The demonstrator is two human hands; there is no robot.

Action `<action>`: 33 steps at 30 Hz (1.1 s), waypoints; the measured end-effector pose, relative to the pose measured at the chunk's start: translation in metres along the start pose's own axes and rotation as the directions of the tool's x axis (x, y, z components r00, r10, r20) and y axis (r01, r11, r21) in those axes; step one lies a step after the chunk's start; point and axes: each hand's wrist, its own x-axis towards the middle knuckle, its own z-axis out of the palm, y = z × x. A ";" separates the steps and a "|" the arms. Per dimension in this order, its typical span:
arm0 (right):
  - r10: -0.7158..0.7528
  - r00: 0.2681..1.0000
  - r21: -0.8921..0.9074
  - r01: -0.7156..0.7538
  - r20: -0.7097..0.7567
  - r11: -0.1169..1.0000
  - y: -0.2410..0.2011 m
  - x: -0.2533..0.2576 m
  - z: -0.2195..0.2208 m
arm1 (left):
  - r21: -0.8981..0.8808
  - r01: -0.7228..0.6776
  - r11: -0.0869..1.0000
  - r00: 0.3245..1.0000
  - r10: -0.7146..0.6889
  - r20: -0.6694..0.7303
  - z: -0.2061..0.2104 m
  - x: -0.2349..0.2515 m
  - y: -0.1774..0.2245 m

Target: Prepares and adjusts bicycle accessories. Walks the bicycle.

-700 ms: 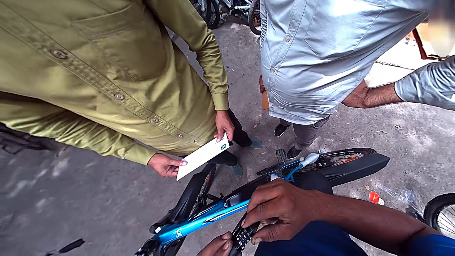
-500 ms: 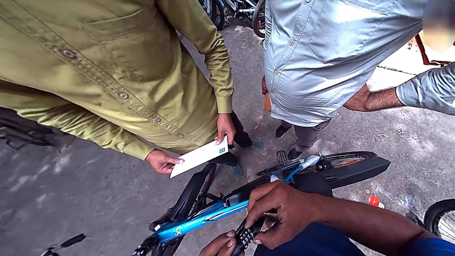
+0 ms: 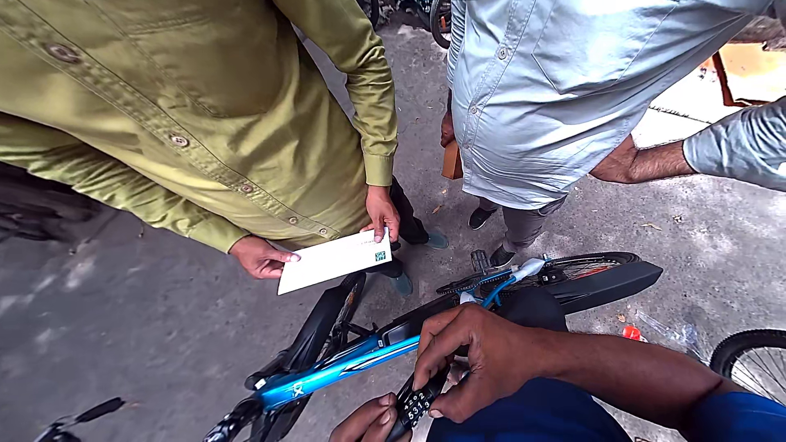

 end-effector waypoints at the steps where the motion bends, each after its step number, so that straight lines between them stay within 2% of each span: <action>1: -0.008 1.000 -0.013 0.008 -0.008 1.000 0.001 0.000 0.001 | 0.000 0.002 1.000 1.000 -0.002 0.004 0.000 0.000 0.000; 8: -0.094 0.993 -0.046 0.091 -0.072 0.995 0.007 0.001 0.003 | -0.047 0.031 0.998 1.000 -0.031 0.001 0.002 0.003 -0.001; 17: -0.097 0.983 -0.066 0.088 -0.155 0.994 0.011 -0.003 0.004 | -0.045 0.087 0.995 0.996 -0.087 0.004 0.007 0.005 -0.003; 25: -0.100 0.992 -0.054 0.096 -0.081 0.994 0.017 -0.005 -0.004 | -0.055 0.108 0.993 0.994 -0.107 0.011 0.008 0.001 -0.007; 29: -0.076 0.997 -0.255 0.068 -0.019 0.964 0.022 -0.017 -0.008 | -0.085 0.162 0.983 0.987 -0.160 0.022 0.008 -0.008 -0.008; 33: -0.110 0.990 -0.358 0.071 -0.090 0.931 0.031 -0.034 -0.004 | -0.098 0.261 0.960 0.964 -0.264 -0.015 0.015 -0.020 -0.006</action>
